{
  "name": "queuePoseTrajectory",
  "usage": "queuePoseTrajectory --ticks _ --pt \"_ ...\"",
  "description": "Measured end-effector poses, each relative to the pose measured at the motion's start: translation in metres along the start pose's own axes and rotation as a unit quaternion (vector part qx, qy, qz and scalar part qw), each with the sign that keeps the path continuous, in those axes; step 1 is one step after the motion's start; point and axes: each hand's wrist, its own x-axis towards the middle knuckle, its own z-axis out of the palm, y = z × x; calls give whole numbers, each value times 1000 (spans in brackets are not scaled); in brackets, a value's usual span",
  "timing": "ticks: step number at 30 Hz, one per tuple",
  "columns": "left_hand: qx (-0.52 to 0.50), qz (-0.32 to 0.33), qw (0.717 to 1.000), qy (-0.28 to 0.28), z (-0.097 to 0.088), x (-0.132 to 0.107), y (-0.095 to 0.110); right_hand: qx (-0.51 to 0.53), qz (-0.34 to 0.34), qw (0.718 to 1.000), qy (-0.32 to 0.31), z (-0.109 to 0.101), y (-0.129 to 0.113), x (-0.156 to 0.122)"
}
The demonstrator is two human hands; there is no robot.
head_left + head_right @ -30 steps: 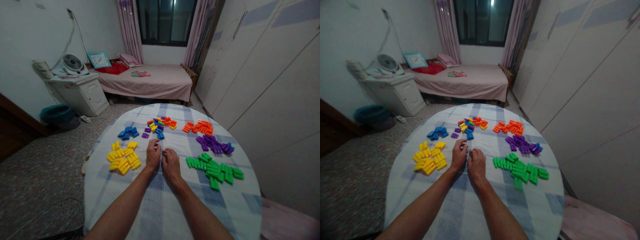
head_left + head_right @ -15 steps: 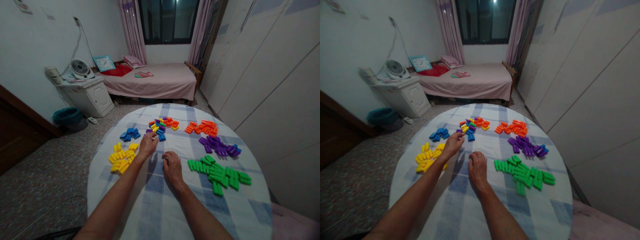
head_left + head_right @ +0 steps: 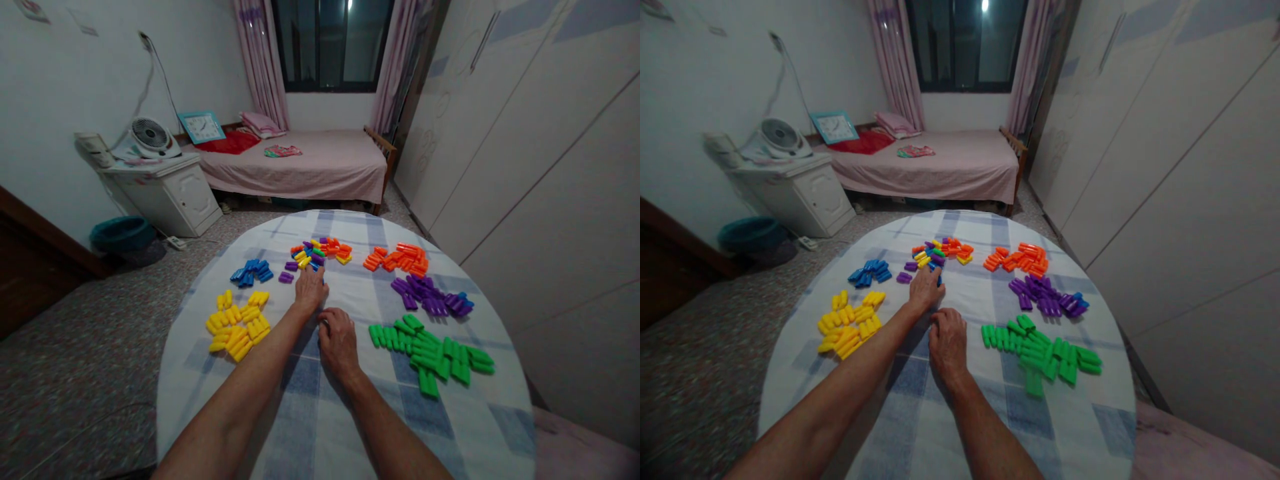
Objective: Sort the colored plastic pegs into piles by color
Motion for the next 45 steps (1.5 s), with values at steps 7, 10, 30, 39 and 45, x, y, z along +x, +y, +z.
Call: queuePoseTrajectory --ticks 7,10,30,39,45 --pt "-72 11 997 13 -11 -7 -30 10 -4 1000 2 0 1 0" --pt "-137 -3 987 88 -27 1 -67 14 -3 1000 8 -1 0 -1" --pt "-68 156 983 71 -24 39 -89 15 -5 1000 9 -1 -1 -1" --pt "56 217 974 -23 -2 38 -36 17 -11 1000 15 1 2 -1" --pt "77 258 961 -60 -10 33 -36 23 -9 1000 17 1 0 -2"
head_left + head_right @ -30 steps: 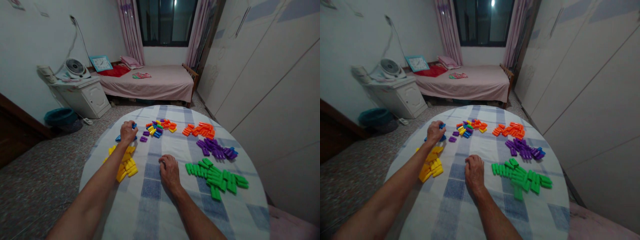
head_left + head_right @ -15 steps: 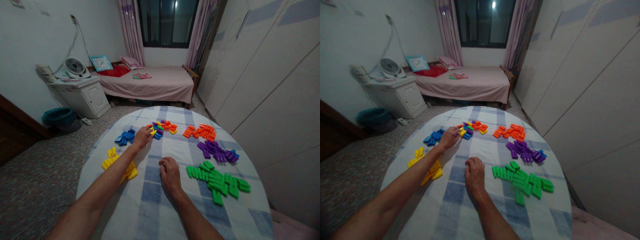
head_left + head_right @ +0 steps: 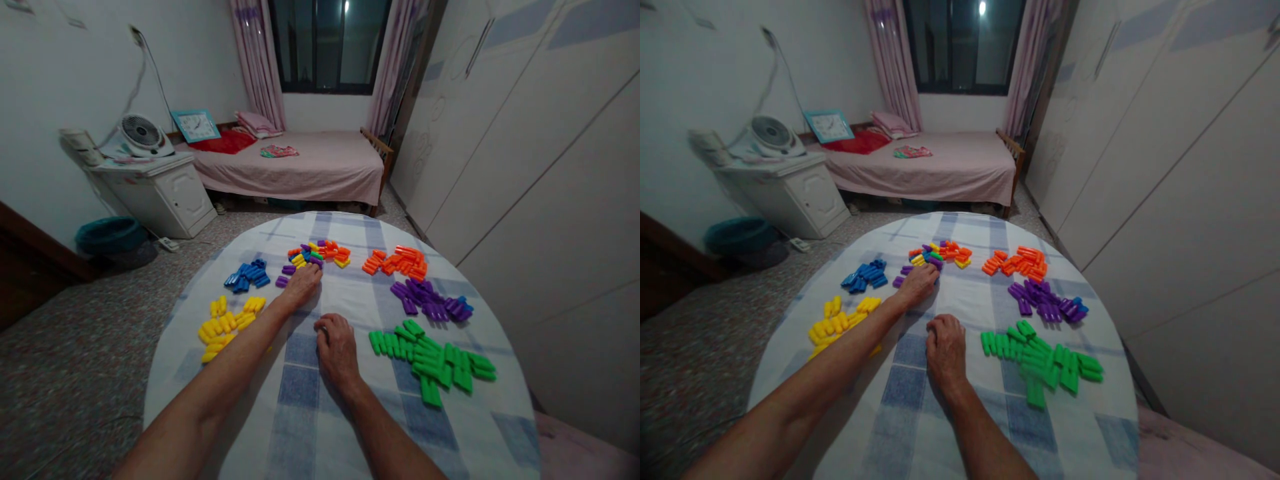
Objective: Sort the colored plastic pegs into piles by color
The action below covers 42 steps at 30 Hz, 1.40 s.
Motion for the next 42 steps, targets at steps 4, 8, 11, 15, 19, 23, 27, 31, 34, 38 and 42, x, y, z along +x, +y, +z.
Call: queuePoseTrajectory --ticks 4,8,11,15,19,23,27,31,34,38,42 --pt "-3 15 1000 -12 1 -8 3 0 3 1000 -4 -1 -2 1" --pt "-9 8 1000 -8 -6 -15 -1 -2 3 1000 -6 -3 -2 2" --pt "-13 -62 997 54 -18 -20 -24 -1 -1 1000 -7 -2 0 2" --pt "-9 -207 973 103 -26 -26 -76 8 3 1000 -5 -1 0 1" --pt "-58 -317 941 100 -13 -36 -113 11 7 1000 -3 -1 -1 1" --pt "-87 -341 931 96 1 -42 -119 7 6 1000 -3 -1 -1 1" --pt "-75 -318 940 93 2 -41 -116 -1 1 1000 -7 -1 0 1" --pt "-57 -315 944 77 0 -38 -116 2 2 1000 -9 -2 0 1" --pt "-48 -341 937 52 0 -39 -117 9 4 1000 -10 -3 -2 2" --pt "-28 -333 940 68 -4 -41 -112 14 7 1000 -5 -3 -3 1" --pt "-31 -307 945 111 -11 -39 -82 11 6 1000 -1 -2 -3 1"
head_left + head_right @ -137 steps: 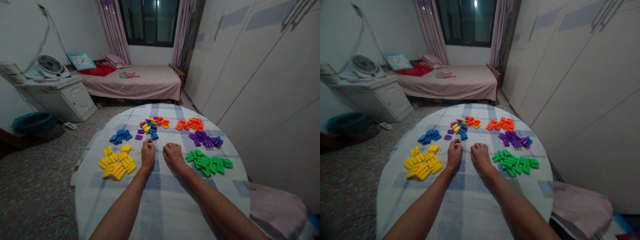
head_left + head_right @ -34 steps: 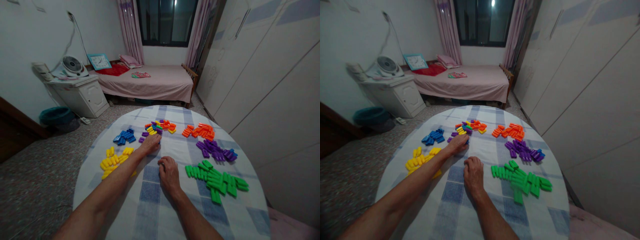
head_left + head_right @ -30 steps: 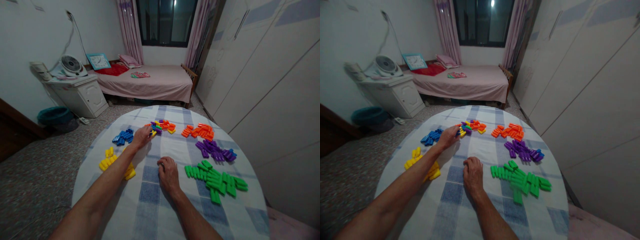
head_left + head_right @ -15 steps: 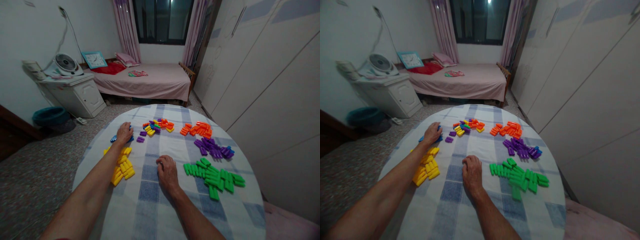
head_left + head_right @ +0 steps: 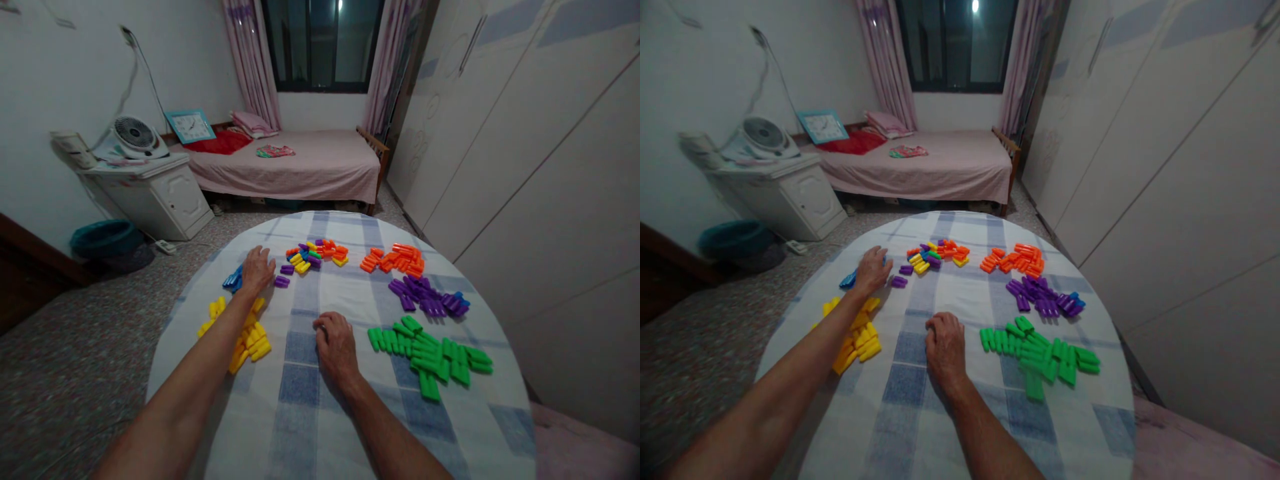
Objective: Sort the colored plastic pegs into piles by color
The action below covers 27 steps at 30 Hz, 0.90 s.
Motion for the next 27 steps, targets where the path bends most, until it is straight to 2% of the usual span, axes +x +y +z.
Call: queuePoseTrajectory --ticks 4,6,9,14,17,21,27 --pt "-43 65 997 -20 0 -24 36 -8 -2 1000 -7 0 1 0" --pt "-38 71 996 -45 4 -32 46 -12 -3 1000 -11 0 1 1" --pt "-24 44 996 -78 12 -33 50 -14 -4 1000 -10 0 2 1" --pt "-18 71 997 -27 17 -21 51 -13 -3 1000 -6 1 1 0" --pt "11 93 995 -43 14 -14 61 -8 -1 1000 -6 0 1 0" --pt "30 91 994 -53 14 -8 75 -8 -2 1000 -6 0 1 0" --pt "25 59 996 -60 23 -5 74 -11 -3 1000 -5 0 0 1"
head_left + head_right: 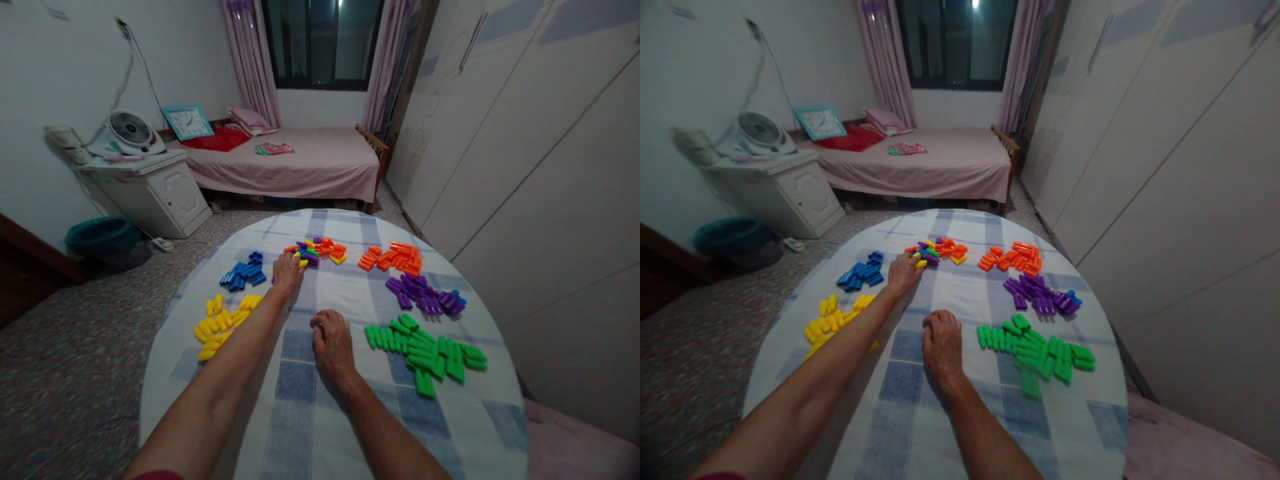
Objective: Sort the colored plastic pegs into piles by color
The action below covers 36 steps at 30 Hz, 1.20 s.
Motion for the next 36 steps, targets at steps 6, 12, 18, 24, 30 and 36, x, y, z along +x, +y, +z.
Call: queuePoseTrajectory --ticks 6,12,18,24,30,36 --pt "-27 18 999 3 -2 0 -4 -1 -1 1000 -2 0 0 0" --pt "-118 33 991 62 -36 -30 -25 -7 5 1000 -4 1 1 1" --pt "-181 70 977 84 -65 -120 -76 0 2 1000 -3 1 2 0" --pt "-101 6 986 132 -41 -181 -113 -10 -2 1000 -10 1 4 0" --pt "-113 -28 984 134 -33 -192 -110 -14 -8 1000 -16 0 6 1" --pt "-157 -48 978 127 -30 -192 -115 -22 -9 1000 -19 0 6 3"
